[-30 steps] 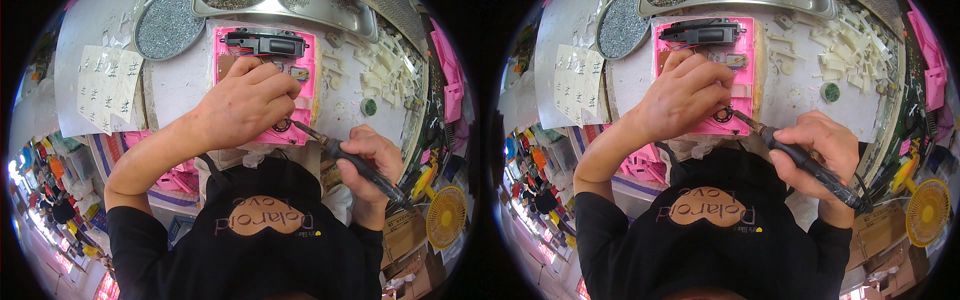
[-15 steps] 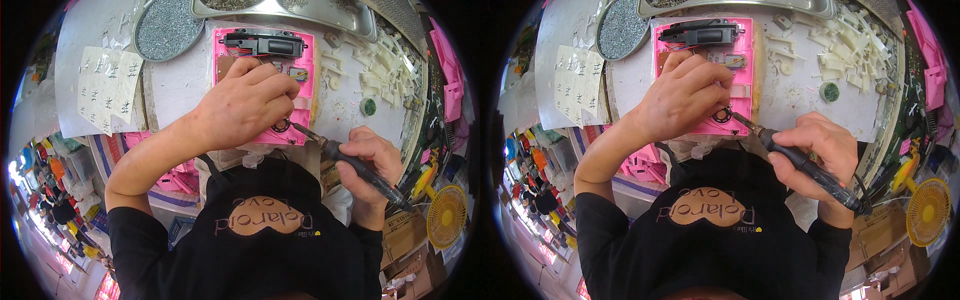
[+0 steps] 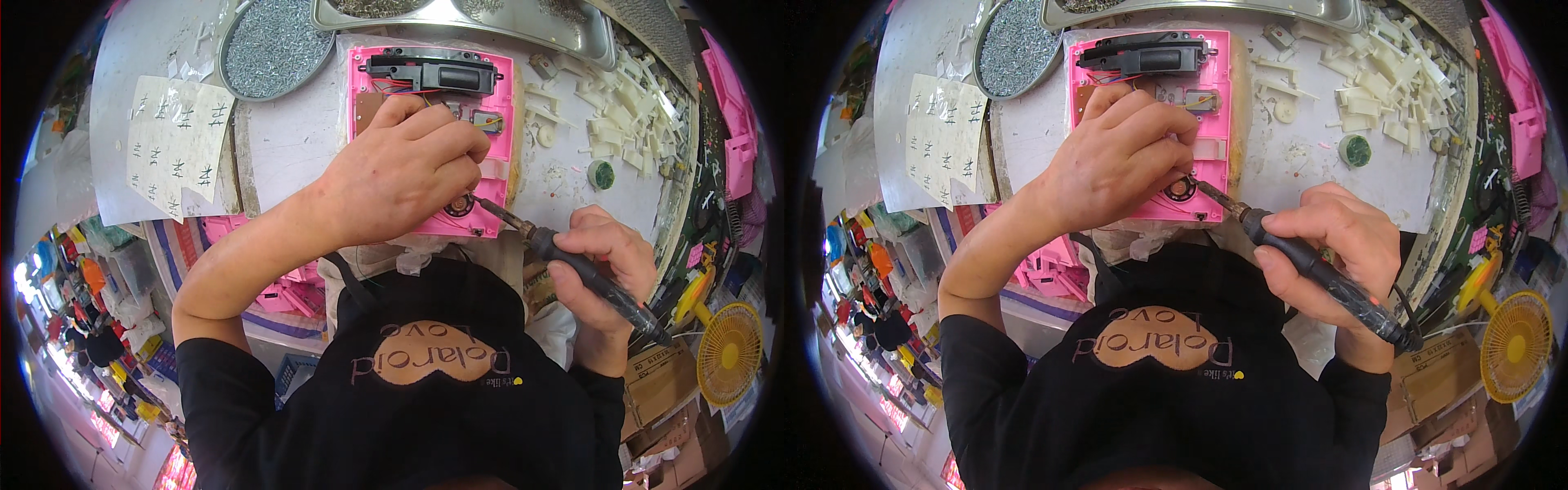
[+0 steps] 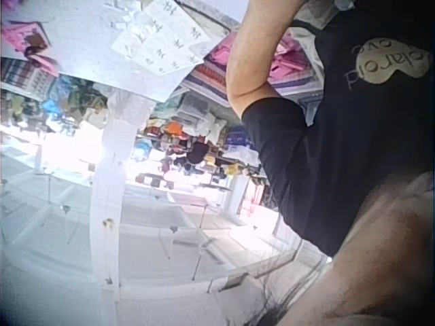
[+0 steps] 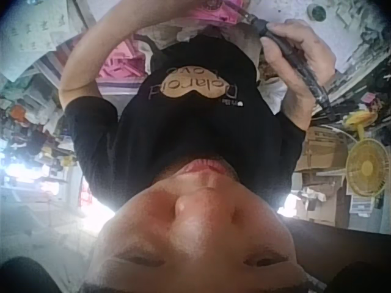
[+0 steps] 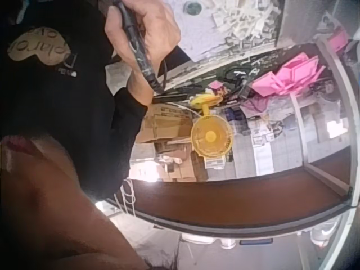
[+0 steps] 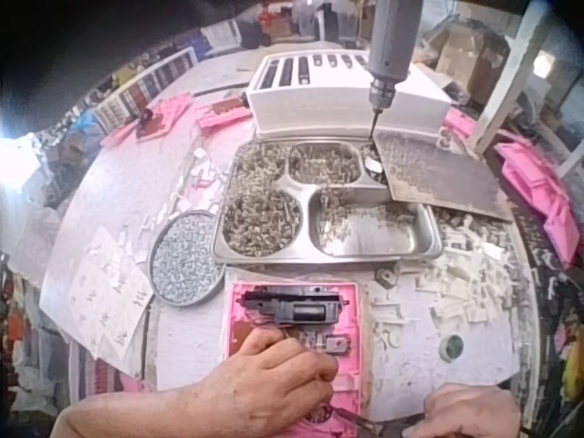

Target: Assemble a pink electronic device by soldering internal components and screwing the casing together.

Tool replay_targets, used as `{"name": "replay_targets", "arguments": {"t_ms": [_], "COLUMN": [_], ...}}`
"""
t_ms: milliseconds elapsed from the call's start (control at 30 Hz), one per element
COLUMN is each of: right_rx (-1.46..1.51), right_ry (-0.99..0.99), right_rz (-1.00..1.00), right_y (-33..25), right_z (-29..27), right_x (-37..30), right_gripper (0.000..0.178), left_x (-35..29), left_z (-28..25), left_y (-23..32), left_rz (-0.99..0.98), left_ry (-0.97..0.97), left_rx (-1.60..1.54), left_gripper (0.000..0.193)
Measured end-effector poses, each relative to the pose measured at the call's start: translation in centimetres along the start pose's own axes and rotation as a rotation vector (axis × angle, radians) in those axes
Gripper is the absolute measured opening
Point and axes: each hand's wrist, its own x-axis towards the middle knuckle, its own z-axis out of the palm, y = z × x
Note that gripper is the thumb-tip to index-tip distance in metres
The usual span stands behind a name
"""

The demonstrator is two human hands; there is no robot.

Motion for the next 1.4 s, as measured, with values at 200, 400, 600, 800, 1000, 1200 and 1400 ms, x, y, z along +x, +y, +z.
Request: {"name": "replay_targets", "arguments": {"t_ms": [200,400,600,800,1000,1200,1400], "right_rx": [0.006,0.012,0.008,0.0,-0.015,-0.008,0.057], "right_ry": [0.008,0.009,0.014,0.004,-0.007,0.002,0.068], "right_rz": [0.018,-0.003,0.006,0.015,0.009,0.0,0.014], "right_y": [-0.2,0.0,0.0,0.0,0.1,0.1,-0.2], "right_z": [-0.2,-0.2,-0.2,-0.1,-0.1,-0.1,-1.1], "right_x": [-0.3,-0.3,-0.4,-0.2,-0.1,-0.1,-0.9], "right_gripper": [0.027,0.027,0.027,0.027,0.027,0.027,0.027], "left_x": [0.0,0.1,0.0,0.0,0.0,0.0,-0.1], "left_z": [0.0,0.0,0.0,0.1,0.1,0.1,0.0], "left_y": [-0.1,0.0,0.0,-0.1,-0.1,0.0,-0.1], "left_rz": [0.006,0.004,0.003,0.002,0.006,0.002,0.006], "left_ry": [0.005,0.009,0.003,-0.003,-0.01,-0.013,-0.015], "left_rx": [0.009,0.003,0.012,0.011,0.018,0.014,0.021], "left_gripper": [0.016,0.015,0.015,0.014,0.014,0.013,0.013]}}
